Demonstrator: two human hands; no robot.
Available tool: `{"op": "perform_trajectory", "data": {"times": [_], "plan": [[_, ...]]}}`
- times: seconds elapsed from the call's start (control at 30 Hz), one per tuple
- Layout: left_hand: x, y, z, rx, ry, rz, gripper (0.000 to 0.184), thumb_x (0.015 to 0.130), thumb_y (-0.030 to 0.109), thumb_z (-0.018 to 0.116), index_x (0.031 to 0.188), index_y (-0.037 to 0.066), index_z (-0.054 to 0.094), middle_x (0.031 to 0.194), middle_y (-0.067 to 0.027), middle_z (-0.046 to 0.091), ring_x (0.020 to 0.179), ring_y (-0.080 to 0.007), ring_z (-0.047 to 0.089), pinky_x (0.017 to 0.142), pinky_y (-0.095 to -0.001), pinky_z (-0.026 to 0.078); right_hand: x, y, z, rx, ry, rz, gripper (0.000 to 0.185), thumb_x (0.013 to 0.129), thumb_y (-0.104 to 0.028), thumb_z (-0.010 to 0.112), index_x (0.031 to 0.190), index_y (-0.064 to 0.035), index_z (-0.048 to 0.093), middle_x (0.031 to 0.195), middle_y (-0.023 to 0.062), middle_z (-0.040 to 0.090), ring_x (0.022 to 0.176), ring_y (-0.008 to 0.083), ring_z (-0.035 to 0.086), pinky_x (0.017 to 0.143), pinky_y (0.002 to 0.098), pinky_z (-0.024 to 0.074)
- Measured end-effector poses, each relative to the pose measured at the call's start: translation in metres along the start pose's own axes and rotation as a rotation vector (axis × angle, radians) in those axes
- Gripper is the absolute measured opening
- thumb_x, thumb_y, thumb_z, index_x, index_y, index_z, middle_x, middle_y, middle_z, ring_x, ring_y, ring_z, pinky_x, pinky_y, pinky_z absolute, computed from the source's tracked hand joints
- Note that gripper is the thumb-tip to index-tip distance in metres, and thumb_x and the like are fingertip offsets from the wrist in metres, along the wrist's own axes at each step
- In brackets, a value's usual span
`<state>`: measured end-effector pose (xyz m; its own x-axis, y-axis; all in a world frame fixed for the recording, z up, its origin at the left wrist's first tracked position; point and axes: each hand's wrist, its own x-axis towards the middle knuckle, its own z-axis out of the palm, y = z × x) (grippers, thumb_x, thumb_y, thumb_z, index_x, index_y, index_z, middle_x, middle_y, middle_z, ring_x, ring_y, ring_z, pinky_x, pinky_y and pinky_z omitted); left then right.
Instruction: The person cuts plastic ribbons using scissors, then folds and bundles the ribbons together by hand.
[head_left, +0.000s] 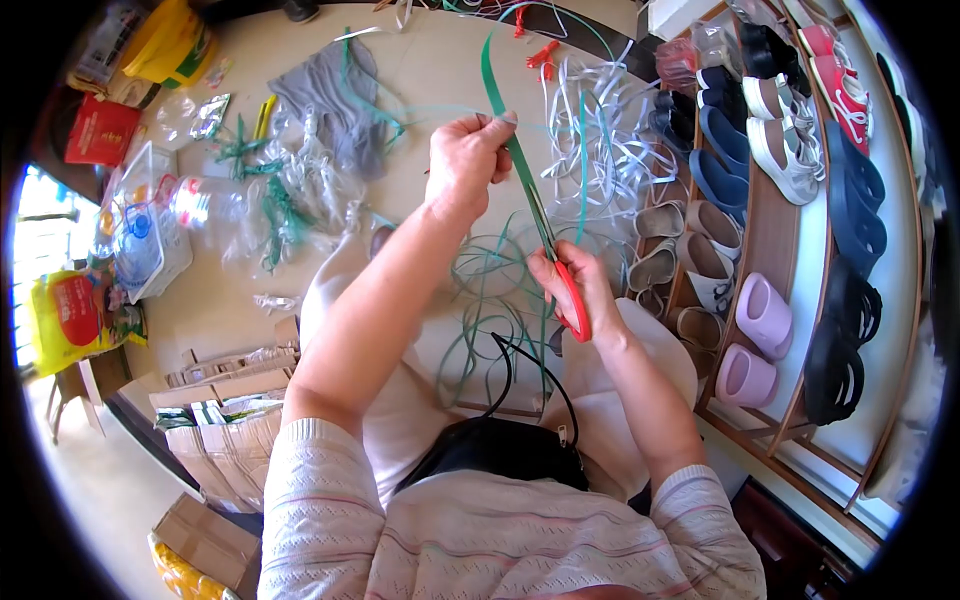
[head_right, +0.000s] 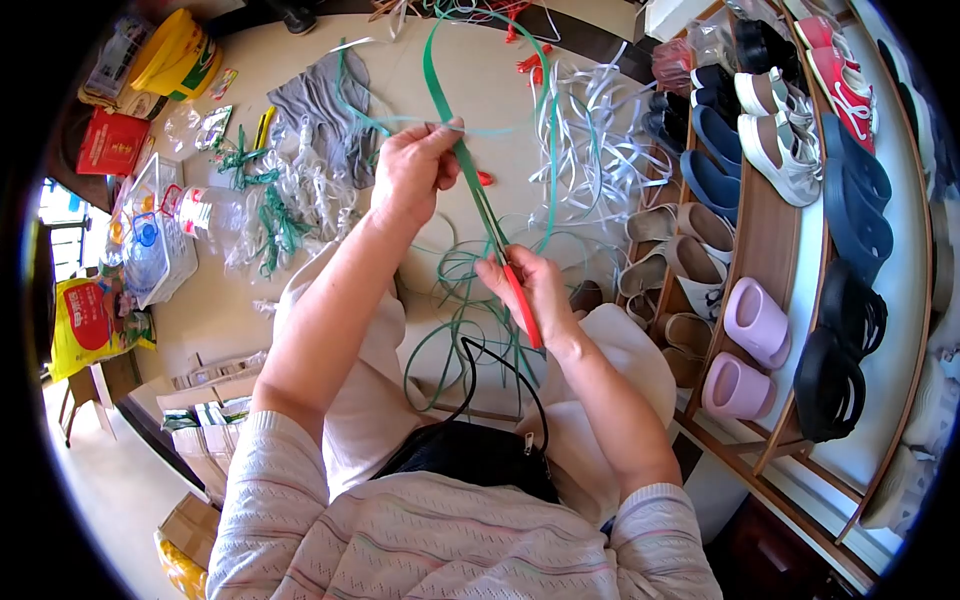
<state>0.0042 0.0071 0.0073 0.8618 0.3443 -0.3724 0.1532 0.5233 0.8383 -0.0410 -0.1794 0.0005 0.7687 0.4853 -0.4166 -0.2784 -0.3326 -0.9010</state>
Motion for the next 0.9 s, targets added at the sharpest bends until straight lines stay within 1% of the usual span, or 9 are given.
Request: {"op": "perform_trajectory", "data": {"times": [0.03,0.13,0.23,0.33,0.43,0.53,0.63,0.7,0.9], "plan": [[0.001,0.001,0.001,-0.025,0.017,0.001,0.020,0.081,0.015,0.063,0.072,-0.001,0.054,0.054,-0.0047,0.050,0.042,-0.0100,0.043,0.039,-0.0229,0.033,0.000,0.003,0.000,-0.012,-0.022,-0.021,0.032,0.083,-0.038,0.061,0.089,-0.0075,0.054,0.059,-0.0049,0.045,0.044,0.0025,0.040,0.037,0.0173,0.0293],[-0.004,0.001,0.003,-0.016,0.011,0.005,0.020,0.080,0.014,0.063,0.072,-0.001,0.054,0.054,-0.0051,0.051,0.042,-0.0102,0.044,0.039,-0.0230,0.034,0.001,-0.006,-0.003,0.020,-0.018,0.022,0.031,0.083,-0.037,0.061,0.087,-0.0074,0.053,0.059,-0.0054,0.045,0.045,0.0024,0.040,0.037,0.0177,0.0285],[-0.007,-0.001,0.005,0.014,0.002,0.002,0.019,0.080,0.014,0.062,0.072,-0.001,0.053,0.055,-0.0051,0.052,0.042,-0.0102,0.045,0.039,-0.0230,0.034,0.011,0.006,-0.003,0.088,-0.018,-0.045,0.029,0.084,-0.035,0.060,0.087,-0.0073,0.052,0.058,-0.0059,0.043,0.043,0.0025,0.038,0.036,0.0184,0.0271],[-0.007,-0.003,0.005,0.017,-0.002,-0.002,0.019,0.080,0.016,0.064,0.073,0.001,0.054,0.054,-0.0039,0.052,0.042,-0.0096,0.045,0.038,-0.0218,0.033,0.011,0.007,-0.003,0.042,-0.024,-0.065,0.027,0.085,-0.033,0.059,0.086,-0.0075,0.051,0.056,-0.0063,0.042,0.041,0.0026,0.036,0.037,0.0190,0.0267],[-0.006,-0.003,0.004,0.016,0.001,-0.013,0.019,0.081,0.016,0.065,0.073,0.002,0.054,0.054,-0.0033,0.051,0.041,-0.0090,0.044,0.038,-0.0213,0.032,0.005,-0.007,-0.003,0.062,-0.002,0.030,0.023,0.083,-0.024,0.063,0.076,-0.0038,0.054,0.059,-0.0079,0.041,0.052,0.0018,0.034,0.046,0.0182,0.0271],[-0.005,-0.003,0.003,0.015,-0.011,-0.007,0.018,0.080,0.015,0.065,0.073,0.002,0.054,0.055,-0.0041,0.052,0.041,-0.0086,0.043,0.038,-0.0214,0.031,0.005,-0.009,-0.003,0.062,0.002,-0.010,0.024,0.083,-0.023,0.064,0.074,-0.0037,0.054,0.058,-0.0075,0.041,0.052,0.0020,0.034,0.046,0.0182,0.0271],[-0.009,-0.010,0.007,0.010,-0.047,-0.016,0.017,0.080,0.014,0.064,0.073,0.002,0.055,0.056,-0.0056,0.054,0.040,-0.0083,0.042,0.037,-0.0216,0.029,0.009,-0.007,-0.002,-0.004,0.046,-0.048,0.025,0.083,-0.024,0.064,0.074,-0.0037,0.053,0.058,-0.0072,0.040,0.052,0.0020,0.034,0.046,0.0184,0.0271],[-0.011,-0.011,0.009,0.026,-0.044,-0.036,0.015,0.080,0.012,0.064,0.073,0.001,0.056,0.058,-0.0076,0.056,0.040,-0.0082,0.041,0.037,-0.0214,0.028,0.010,-0.008,0.000,0.089,0.047,-0.037,0.027,0.082,-0.026,0.065,0.073,-0.0038,0.053,0.057,-0.0072,0.040,0.052,0.0020,0.033,0.046,0.0187,0.0270],[-0.003,-0.004,0.004,0.029,0.005,-0.052,0.016,0.080,0.014,0.064,0.074,0.001,0.056,0.055,-0.0049,0.053,0.040,-0.0081,0.041,0.037,-0.0213,0.029,0.002,0.000,0.001,0.066,0.002,0.060,0.030,0.081,-0.029,0.065,0.072,-0.0042,0.052,0.057,-0.0069,0.037,0.052,0.0023,0.032,0.045,0.0196,0.0261]]}}
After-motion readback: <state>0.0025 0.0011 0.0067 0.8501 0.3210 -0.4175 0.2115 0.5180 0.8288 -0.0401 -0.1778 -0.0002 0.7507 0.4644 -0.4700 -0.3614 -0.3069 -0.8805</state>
